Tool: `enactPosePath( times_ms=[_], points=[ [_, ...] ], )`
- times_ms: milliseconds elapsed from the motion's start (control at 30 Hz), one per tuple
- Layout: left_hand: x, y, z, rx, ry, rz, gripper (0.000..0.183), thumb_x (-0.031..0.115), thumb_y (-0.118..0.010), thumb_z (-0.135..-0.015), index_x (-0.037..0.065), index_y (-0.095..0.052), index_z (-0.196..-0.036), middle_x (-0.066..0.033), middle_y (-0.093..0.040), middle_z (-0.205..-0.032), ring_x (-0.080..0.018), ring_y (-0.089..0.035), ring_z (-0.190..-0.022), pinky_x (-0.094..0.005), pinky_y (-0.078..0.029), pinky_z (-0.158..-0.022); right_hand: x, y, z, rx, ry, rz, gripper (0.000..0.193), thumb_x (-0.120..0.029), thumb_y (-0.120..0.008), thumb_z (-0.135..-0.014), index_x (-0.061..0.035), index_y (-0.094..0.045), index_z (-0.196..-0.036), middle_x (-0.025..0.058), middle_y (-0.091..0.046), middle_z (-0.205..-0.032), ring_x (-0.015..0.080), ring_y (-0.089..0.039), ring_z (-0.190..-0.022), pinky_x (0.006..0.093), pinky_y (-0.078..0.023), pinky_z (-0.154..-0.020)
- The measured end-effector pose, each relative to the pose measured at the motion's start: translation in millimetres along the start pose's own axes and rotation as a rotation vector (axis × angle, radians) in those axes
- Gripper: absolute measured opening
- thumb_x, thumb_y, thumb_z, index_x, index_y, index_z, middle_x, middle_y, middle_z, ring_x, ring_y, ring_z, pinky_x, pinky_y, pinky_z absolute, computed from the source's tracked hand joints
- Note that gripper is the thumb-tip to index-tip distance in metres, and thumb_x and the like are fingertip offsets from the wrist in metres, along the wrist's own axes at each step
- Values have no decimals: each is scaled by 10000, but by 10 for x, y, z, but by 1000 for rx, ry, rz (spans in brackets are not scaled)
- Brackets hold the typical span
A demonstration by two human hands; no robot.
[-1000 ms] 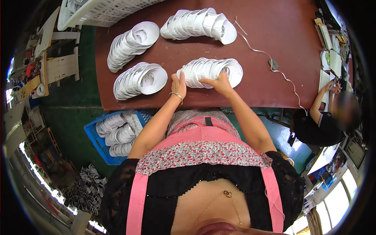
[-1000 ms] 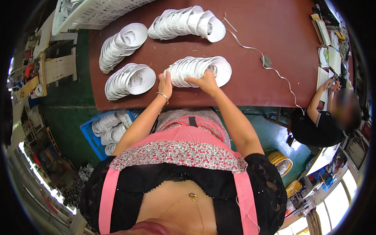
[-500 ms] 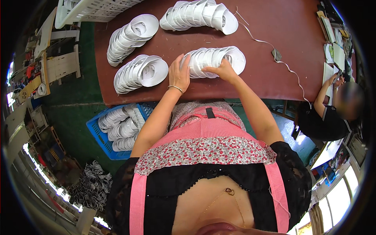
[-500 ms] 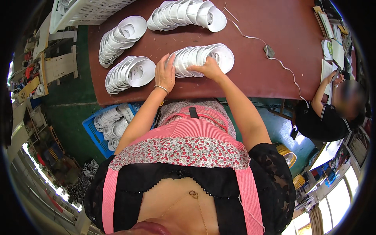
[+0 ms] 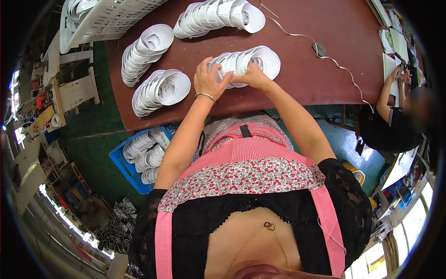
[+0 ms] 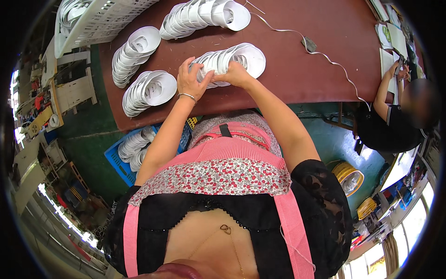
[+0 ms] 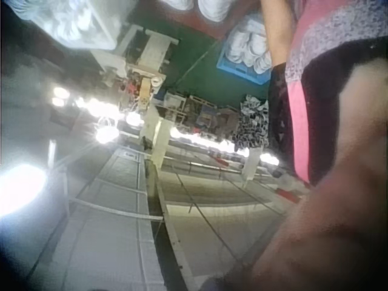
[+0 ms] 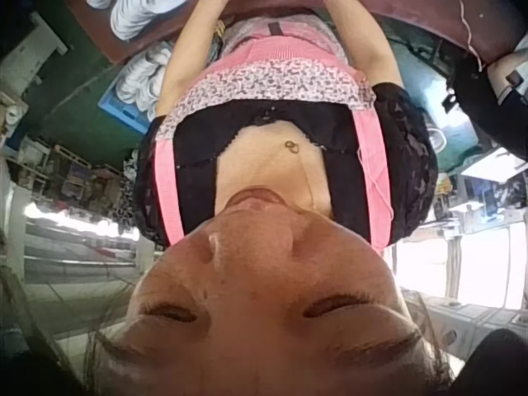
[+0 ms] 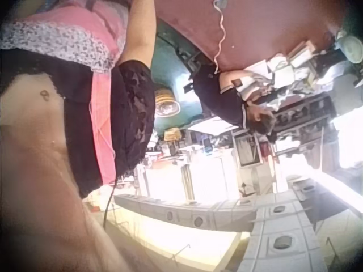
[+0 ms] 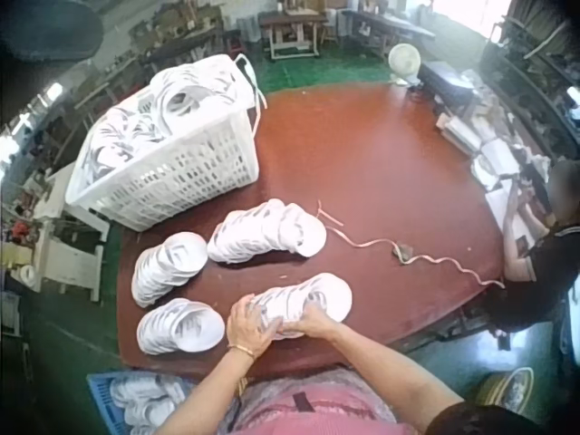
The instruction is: Sorting, stacking, and tying bundles of white shoe components in a factory.
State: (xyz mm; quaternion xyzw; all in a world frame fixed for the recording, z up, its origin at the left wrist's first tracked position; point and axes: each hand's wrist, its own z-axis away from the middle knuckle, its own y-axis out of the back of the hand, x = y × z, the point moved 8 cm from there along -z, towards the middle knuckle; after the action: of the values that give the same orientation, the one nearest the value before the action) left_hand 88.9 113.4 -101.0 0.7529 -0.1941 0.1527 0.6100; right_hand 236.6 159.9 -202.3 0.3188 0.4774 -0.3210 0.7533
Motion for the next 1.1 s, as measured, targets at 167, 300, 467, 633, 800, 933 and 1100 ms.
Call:
enactPosePath(
  times_ms=[167, 300, 467, 633, 800, 933, 1100],
  points=[
    [-25, -90, -11, 11, 85, -23, 332, 336, -707, -784, 128, -599, -1019, -107, -534, -1270, -330, -536, -1101, -442, -455, -879, -64, -57, 58, -106, 34, -151, 558, -321, -858, -669, -15, -680, -1099, 132, -704, -1012, 249, -654, -924, 354, -496, -843],
    [71, -90, -36, 37, 21, 44, 359, 266, -682, -776, 120, -597, -1093, -133, -536, -1235, -342, -515, -1135, -460, -433, -915, -164, -22, 124, -147, 80, -290, 576, -261, -862, -668, -23, -651, -1147, 104, -693, -1053, 214, -635, -955, 339, -487, -867],
    [426, -186, -102, -167, -274, 35, 622, 71, -654, -722, 246, -560, -1311, -151, -455, -1349, -345, -495, -1201, -465, -407, -988, -21, -19, 155, -95, 4, -206, 564, -215, -851, -657, -16, -644, -1142, 102, -690, -1052, 210, -632, -954, 341, -487, -874],
    [483, -188, -158, -188, -321, -27, 661, 46, -669, -698, 273, -566, -1310, -156, -425, -1381, -344, -517, -1185, -450, -446, -951, -38, 7, 179, -129, -15, -149, 544, -259, -823, -687, -14, -647, -1140, 116, -695, -1044, 228, -642, -972, 346, -487, -876],
    [408, -188, -195, -201, -246, -16, 503, 123, -700, -743, 221, -611, -1228, -168, -432, -1376, -351, -525, -1169, -437, -470, -922, -86, 23, 181, -139, 4, -10, 504, -367, -750, -756, 13, -672, -1077, 202, -692, -1040, 315, -661, -985, 383, -497, -855],
    [465, -159, -216, -157, -106, 74, 391, 281, -673, -846, 188, -591, -1217, -153, -464, -1340, -349, -546, -1134, -440, -462, -936, -99, 24, 187, -72, 36, 257, 458, -378, -715, -780, 50, -680, -942, 291, -652, -1033, 403, -636, -970, 446, -497, -827],
    [2, 1, -23, 188, 115, 64, 541, 374, -686, -846, 44, -529, -1245, -202, -513, -1265, -382, -490, -1181, -478, -371, -1009, -332, 180, 428, 285, 169, 330, 484, -361, -799, -729, 76, -655, -881, 297, -635, -929, 435, -616, -895, 475, -493, -819]
  ],
)
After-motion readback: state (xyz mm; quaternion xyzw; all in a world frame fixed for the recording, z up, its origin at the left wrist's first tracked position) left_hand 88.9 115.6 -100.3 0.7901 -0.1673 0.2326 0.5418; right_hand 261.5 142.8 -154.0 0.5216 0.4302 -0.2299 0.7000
